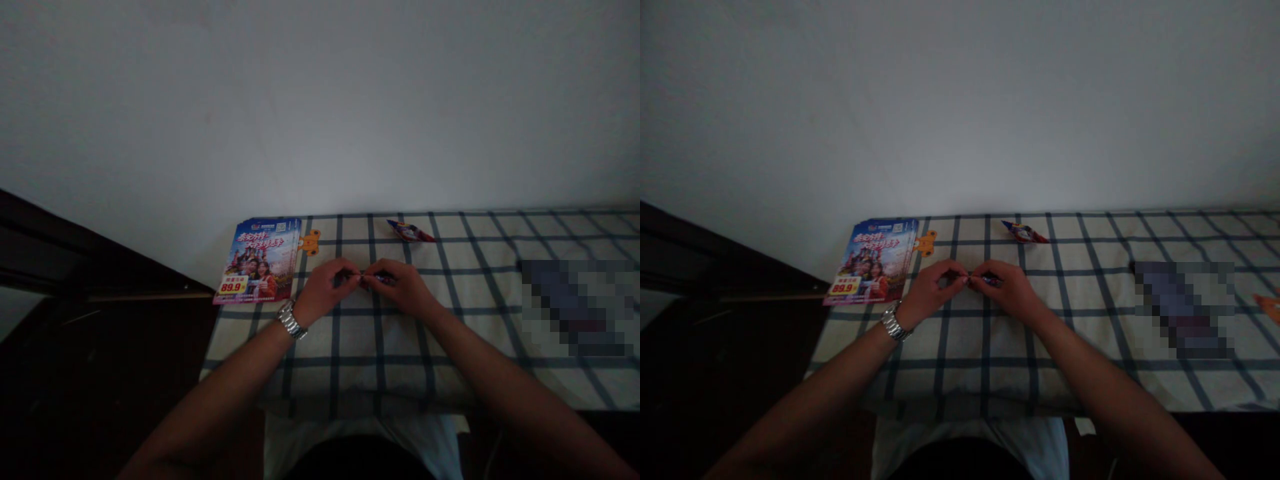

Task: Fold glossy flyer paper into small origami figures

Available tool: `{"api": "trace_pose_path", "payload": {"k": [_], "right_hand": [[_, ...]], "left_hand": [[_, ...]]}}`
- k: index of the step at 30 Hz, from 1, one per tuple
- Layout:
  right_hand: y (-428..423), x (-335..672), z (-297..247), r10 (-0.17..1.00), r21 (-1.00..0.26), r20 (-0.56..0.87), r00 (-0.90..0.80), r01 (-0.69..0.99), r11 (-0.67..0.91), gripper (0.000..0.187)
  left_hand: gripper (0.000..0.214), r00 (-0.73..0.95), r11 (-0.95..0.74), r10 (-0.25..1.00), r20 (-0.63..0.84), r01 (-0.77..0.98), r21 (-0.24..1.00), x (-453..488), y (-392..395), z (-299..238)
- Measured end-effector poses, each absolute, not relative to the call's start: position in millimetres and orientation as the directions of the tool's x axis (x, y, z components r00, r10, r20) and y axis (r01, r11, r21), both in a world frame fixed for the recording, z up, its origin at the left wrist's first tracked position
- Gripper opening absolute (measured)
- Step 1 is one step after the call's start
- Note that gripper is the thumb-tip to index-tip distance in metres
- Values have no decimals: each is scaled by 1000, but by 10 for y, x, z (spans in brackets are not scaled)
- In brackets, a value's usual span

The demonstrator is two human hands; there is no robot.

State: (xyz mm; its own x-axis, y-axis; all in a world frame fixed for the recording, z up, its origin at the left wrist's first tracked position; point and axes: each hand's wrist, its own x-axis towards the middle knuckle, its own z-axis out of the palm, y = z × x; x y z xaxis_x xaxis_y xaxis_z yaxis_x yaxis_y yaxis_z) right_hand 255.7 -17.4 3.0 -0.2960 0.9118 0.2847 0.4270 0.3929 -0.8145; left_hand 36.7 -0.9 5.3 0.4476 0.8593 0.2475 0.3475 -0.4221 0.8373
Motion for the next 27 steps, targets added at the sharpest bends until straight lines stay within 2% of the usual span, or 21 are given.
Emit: {"api": "trace_pose_path", "payload": {"k": [6,14,27], "right_hand": [[-166,2558,26,921,-834,240,-308,420,358,17],[-158,2604,58,921,-852,251,-298,383,356,18],[-164,2568,5,917,-826,277,-287,416,380,14]], "left_hand": [[10,446,-448,855,266,375,811,364,-3,78],[9,369,-423,885,285,380,823,329,17,88],[6,423,-497,846,325,402,769,348,-17,87]]}}
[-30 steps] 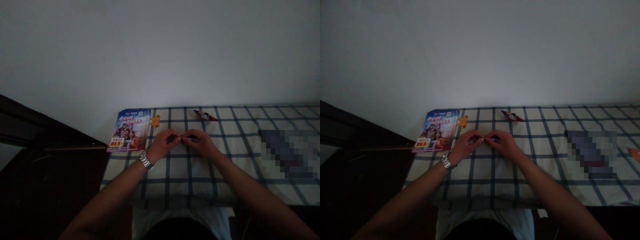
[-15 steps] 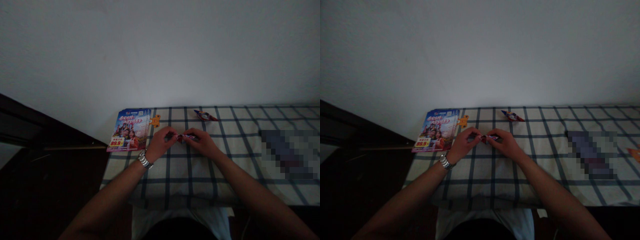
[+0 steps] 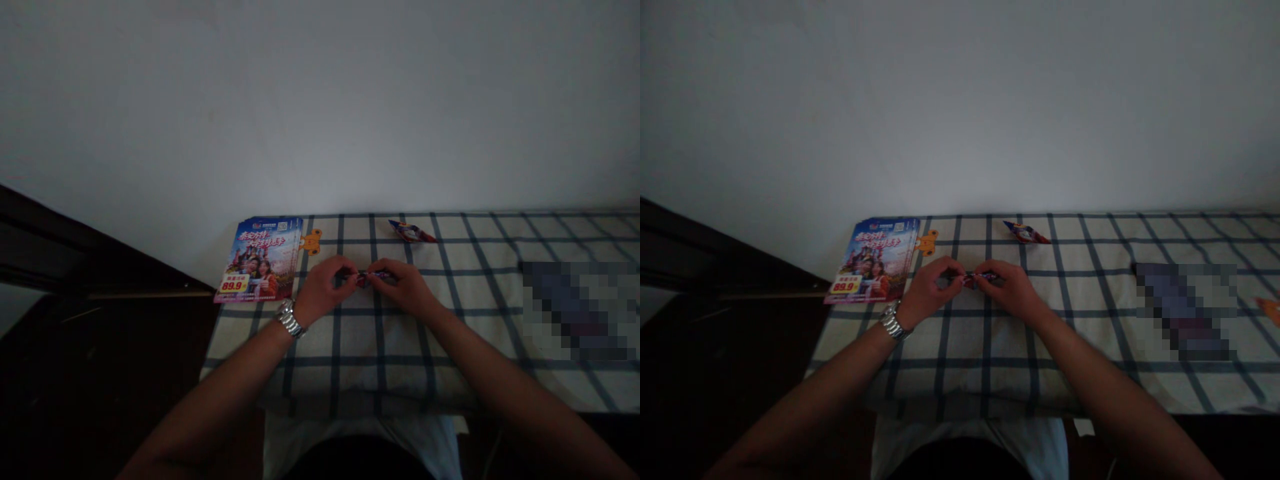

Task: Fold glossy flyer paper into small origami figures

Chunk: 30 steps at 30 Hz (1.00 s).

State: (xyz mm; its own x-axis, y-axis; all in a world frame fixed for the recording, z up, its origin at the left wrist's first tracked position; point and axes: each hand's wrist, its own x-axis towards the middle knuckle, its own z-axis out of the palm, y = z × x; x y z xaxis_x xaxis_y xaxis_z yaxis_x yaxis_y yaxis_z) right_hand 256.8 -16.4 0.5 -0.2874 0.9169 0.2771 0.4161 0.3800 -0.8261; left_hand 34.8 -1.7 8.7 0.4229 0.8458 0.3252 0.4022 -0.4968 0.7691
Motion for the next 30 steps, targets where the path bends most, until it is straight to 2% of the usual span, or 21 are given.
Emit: {"api": "trace_pose_path", "payload": {"k": [7,20,30], "right_hand": [[-185,2557,34,911,-803,284,-298,445,396,12],[-171,2564,33,902,-811,286,-324,420,408,18],[-175,2564,21,907,-795,307,-287,446,410,13]], "left_hand": [[12,444,-479,847,291,403,780,360,-19,87],[9,415,-479,854,313,396,783,351,-7,101],[7,421,-495,846,326,394,775,365,-21,83]]}}
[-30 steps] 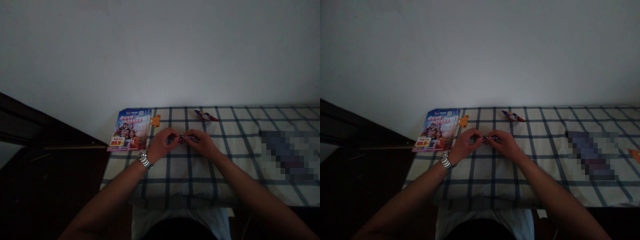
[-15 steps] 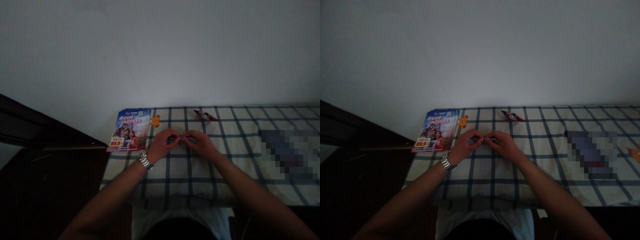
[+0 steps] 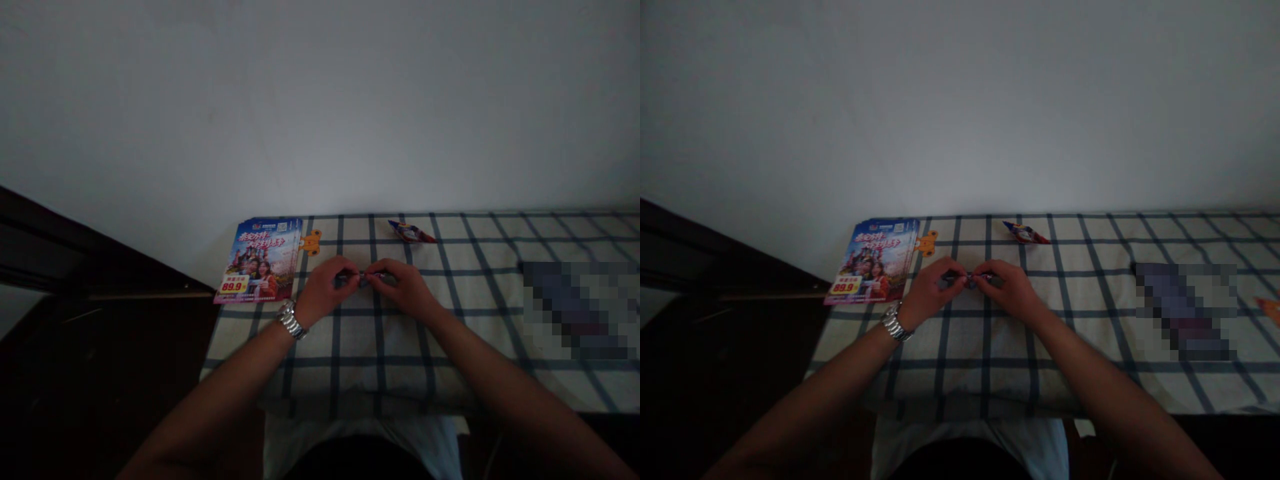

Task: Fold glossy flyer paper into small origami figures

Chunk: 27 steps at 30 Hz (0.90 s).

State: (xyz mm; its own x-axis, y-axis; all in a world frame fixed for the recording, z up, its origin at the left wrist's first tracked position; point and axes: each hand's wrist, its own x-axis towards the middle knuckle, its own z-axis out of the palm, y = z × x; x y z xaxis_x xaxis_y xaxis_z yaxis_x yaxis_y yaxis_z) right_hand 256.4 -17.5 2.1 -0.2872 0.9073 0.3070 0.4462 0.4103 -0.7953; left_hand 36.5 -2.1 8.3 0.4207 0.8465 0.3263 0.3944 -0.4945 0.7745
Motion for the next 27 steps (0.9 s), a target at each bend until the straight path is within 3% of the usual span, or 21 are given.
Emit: {"api": "trace_pose_path", "payload": {"k": [27], "right_hand": [[-191,2561,30,880,-763,369,-300,442,471,10]], "left_hand": [[1,424,-546,820,384,381,746,362,-21,70]]}}
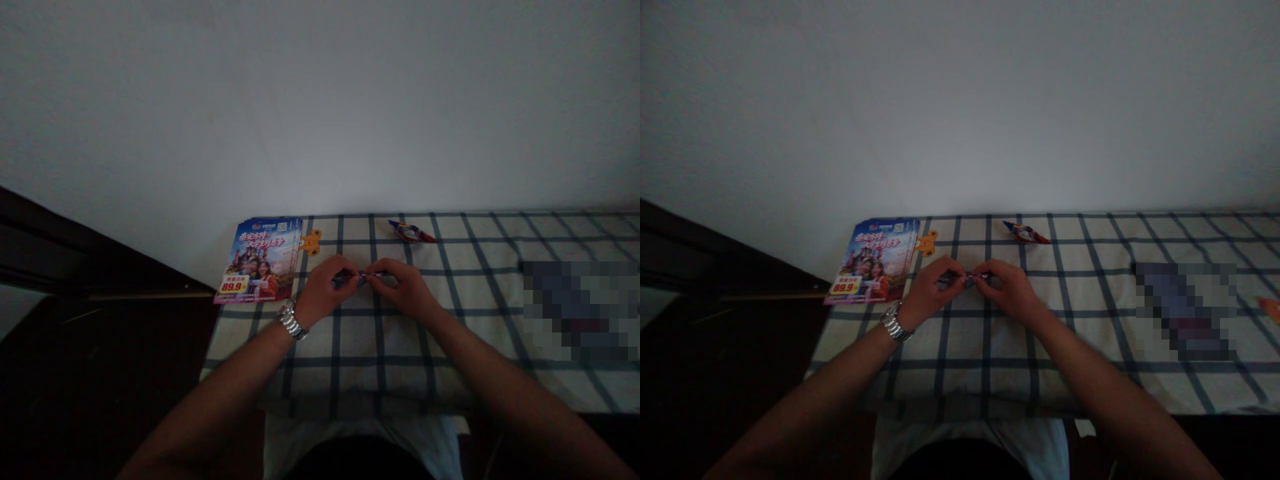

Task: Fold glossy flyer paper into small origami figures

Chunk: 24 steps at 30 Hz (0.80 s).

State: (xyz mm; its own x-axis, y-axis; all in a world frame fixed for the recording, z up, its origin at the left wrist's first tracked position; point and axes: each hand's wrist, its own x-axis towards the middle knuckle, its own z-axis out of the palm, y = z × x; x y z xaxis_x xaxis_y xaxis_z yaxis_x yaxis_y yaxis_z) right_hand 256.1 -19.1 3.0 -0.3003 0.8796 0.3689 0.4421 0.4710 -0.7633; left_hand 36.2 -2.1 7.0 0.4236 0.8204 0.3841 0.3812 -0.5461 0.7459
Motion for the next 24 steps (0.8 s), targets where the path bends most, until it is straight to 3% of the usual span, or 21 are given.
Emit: {"api": "trace_pose_path", "payload": {"k": [24], "right_hand": [[-201,2555,26,857,-749,394,-333,425,509,9]], "left_hand": [[9,454,-527,817,355,341,778,374,-42,105]]}}
